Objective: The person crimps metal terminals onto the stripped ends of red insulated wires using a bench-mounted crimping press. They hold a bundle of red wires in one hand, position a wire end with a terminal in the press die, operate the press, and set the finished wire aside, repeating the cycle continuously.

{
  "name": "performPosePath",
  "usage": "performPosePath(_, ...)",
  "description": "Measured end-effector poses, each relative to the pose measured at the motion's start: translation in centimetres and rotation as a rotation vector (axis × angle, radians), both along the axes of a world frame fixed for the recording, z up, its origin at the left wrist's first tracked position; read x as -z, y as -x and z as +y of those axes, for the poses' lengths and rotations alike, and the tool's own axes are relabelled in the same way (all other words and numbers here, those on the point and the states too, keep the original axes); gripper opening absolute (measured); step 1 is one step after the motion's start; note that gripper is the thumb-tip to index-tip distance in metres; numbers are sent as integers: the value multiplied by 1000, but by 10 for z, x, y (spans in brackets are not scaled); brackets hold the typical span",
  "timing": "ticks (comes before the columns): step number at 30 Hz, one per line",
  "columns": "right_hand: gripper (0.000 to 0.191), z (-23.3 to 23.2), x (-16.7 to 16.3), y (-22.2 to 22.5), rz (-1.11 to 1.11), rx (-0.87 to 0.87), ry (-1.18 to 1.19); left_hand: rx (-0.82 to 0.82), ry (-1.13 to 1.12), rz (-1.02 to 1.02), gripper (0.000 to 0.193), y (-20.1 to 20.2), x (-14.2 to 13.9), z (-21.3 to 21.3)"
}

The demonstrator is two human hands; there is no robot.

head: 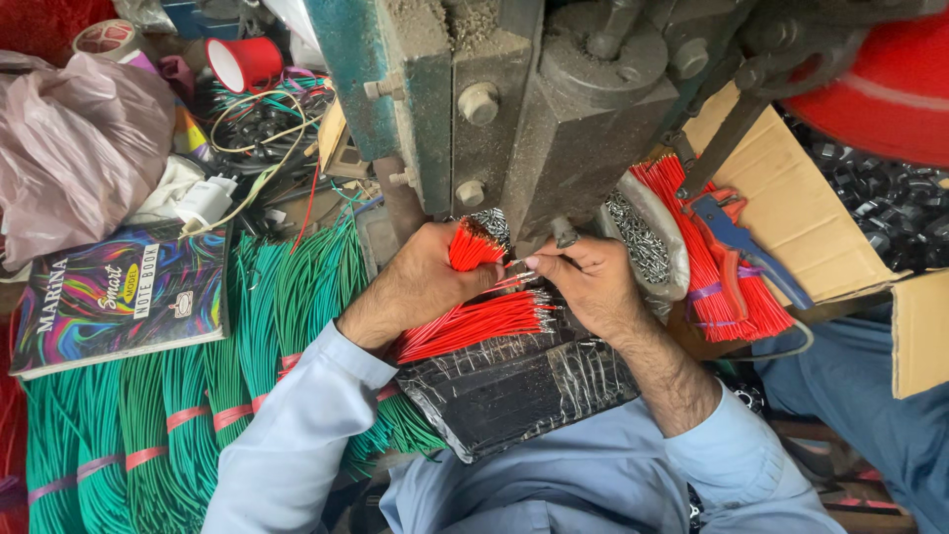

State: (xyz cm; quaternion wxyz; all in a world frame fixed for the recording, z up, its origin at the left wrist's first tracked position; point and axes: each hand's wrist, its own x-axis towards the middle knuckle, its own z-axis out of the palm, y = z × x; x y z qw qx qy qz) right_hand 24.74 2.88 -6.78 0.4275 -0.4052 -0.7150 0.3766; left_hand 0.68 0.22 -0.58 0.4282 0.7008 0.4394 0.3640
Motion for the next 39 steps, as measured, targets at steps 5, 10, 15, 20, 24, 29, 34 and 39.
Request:
performPosePath(5,9,0,-2,1,-20,8,18,3,-5,7,11,-1,4,2)
performPosePath(10,13,0,-3,1,60,-52,16,-2,-29,-3,10,1,4,3)
performPosePath(15,11,-5,-5,4,5,-25,3,-38,-41,11,12,2,1,2)
performPosePath(20,11,-17,-14,-4,173,-206,8,9,-53,-23,11,2,-1,0)
performPosePath(24,13,-34,-30,-27,93,-248,36,104,-41,-43,10,3,-4,-1)
performPosePath(29,18,-48,-55,-58,-430,-160,-73,129,-58,27,14,-3,-7,-9)
performPosePath(34,21,-56,-57,-69,-551,-193,-138,126,-17,15,15,-4,-6,-10)
performPosePath(39,11,-53,-43,-60,-554,-112,-188,200,36,-104,13,4,-2,-4)
